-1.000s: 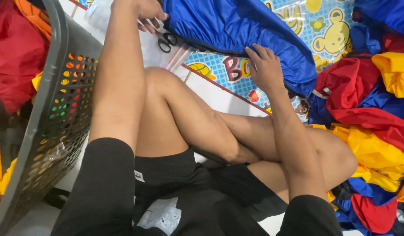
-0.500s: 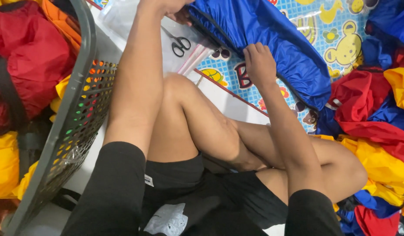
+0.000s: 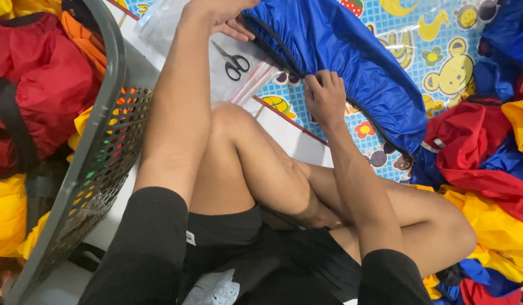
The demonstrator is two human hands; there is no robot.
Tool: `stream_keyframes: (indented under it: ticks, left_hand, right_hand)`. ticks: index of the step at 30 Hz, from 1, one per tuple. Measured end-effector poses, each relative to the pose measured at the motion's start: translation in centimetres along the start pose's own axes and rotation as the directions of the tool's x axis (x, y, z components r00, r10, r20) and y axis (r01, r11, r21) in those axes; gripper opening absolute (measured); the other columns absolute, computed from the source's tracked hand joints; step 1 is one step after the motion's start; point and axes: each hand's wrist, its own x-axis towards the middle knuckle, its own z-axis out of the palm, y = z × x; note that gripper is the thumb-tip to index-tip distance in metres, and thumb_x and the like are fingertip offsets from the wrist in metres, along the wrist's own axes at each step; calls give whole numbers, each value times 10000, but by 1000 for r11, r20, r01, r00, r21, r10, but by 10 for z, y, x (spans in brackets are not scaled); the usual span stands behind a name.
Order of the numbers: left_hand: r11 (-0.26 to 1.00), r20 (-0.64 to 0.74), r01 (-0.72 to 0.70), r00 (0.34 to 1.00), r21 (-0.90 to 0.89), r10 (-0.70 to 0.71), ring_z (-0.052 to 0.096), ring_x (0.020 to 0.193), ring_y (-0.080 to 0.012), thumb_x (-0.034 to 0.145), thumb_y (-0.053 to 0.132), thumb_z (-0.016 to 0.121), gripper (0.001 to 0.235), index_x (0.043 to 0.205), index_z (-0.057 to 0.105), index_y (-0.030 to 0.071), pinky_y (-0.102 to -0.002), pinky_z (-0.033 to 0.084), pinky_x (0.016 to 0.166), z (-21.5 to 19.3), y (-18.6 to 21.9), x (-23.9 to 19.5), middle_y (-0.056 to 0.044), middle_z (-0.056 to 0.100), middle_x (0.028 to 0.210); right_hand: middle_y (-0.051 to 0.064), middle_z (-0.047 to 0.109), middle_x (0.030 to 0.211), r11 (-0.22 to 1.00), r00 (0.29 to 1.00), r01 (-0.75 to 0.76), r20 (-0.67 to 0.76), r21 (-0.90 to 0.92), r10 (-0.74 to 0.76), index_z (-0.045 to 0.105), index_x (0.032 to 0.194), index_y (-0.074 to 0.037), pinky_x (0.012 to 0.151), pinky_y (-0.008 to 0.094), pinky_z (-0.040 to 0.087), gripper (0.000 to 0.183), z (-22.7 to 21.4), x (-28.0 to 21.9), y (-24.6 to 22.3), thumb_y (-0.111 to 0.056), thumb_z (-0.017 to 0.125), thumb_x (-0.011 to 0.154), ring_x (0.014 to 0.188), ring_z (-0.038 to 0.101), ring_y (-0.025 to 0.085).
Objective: The person uses scissors to cut a black elastic band on a blue garment. They then unfold the garment, inspect the seam, and fold it back into a compact bundle.
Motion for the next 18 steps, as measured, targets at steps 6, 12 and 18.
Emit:
stream_keyframes:
  ticks: [6, 12, 18]
  left_hand:
    - [999, -70, 47, 996, 10, -46, 751, 850, -13, 953, 314, 721, 204, 1075, 731, 151, -141, 644, 883, 4, -8, 4, 19, 785, 971]
    - [936, -400, 307, 890, 170, -220, 647, 649, -45, 935, 358, 577, 244, 1070, 748, 249, -267, 548, 762, -1, -20, 22, 88, 744, 746]
    - [939, -233, 277, 945, 205, -228, 643, 661, -11, 1010, 474, 708, 269, 939, 662, 218, -292, 506, 892, 2, -12, 3, 86, 708, 785]
  right_hand:
    - [105, 557, 930, 999, 999, -13, -35, -35, 12, 579, 875, -58, 697, 408, 419, 211, 5, 7, -12, -144, 654, 1052, 801, 505, 281]
    - [76, 603, 956, 991, 993, -122, -3, -54, 122, 644, 927, -79, 662, 402, 421, 186, 11, 2, -11, -207, 659, 1062, 818, 520, 268]
    - [49, 572, 907, 974, 998, -48, 26, -223, 55, 647, 1130, -120, 671, 383, 398, 78, 5, 2, -15, -135, 622, 1058, 779, 508, 247]
